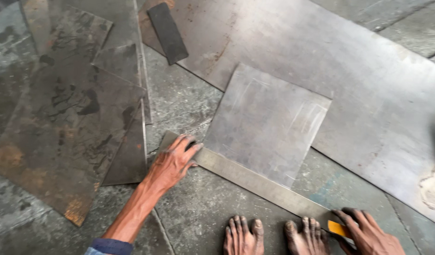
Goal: The person uses a try square and a marking tool to draw straight lines on several metal sheets laid on the floor.
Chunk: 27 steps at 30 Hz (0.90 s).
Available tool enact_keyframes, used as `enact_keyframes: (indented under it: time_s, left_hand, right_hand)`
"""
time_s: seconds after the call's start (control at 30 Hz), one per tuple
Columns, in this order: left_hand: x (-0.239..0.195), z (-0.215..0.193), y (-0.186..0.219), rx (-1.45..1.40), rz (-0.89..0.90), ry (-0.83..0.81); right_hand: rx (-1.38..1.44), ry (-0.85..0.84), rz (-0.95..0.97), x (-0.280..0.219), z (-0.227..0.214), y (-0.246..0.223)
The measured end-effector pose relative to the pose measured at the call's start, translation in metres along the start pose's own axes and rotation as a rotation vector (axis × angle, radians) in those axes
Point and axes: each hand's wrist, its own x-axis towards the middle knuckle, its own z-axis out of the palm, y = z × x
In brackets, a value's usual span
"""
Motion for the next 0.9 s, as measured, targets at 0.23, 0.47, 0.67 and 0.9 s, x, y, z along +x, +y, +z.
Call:
enact_keyframes:
  time_s: [0.23, 0.47, 0.67, 0.9]
  left_hand:
    - [0.004, -0.001, 0.004, 0.029, 0.011, -0.044]
    - [0.005, 0.009, 0.006, 0.201, 0.031, -0.019]
    - [0.008, 0.004, 0.012, -0.015, -0.076, -0.028]
    - [0.009, -0.001, 0.009, 0.014, -0.034, 0.001]
  right_hand:
    - [-0.072, -0.138, 0.009, 0.020, 0.007, 0.005]
    - [-0.115, -0.018, -0.021, 0.029, 0.020, 0.010]
    - [0.059, 0.037, -0.005, -0.019, -0.042, -0.020]
    - [0.175, 0.081, -0.010, -0.024, -0.067, -0.029]
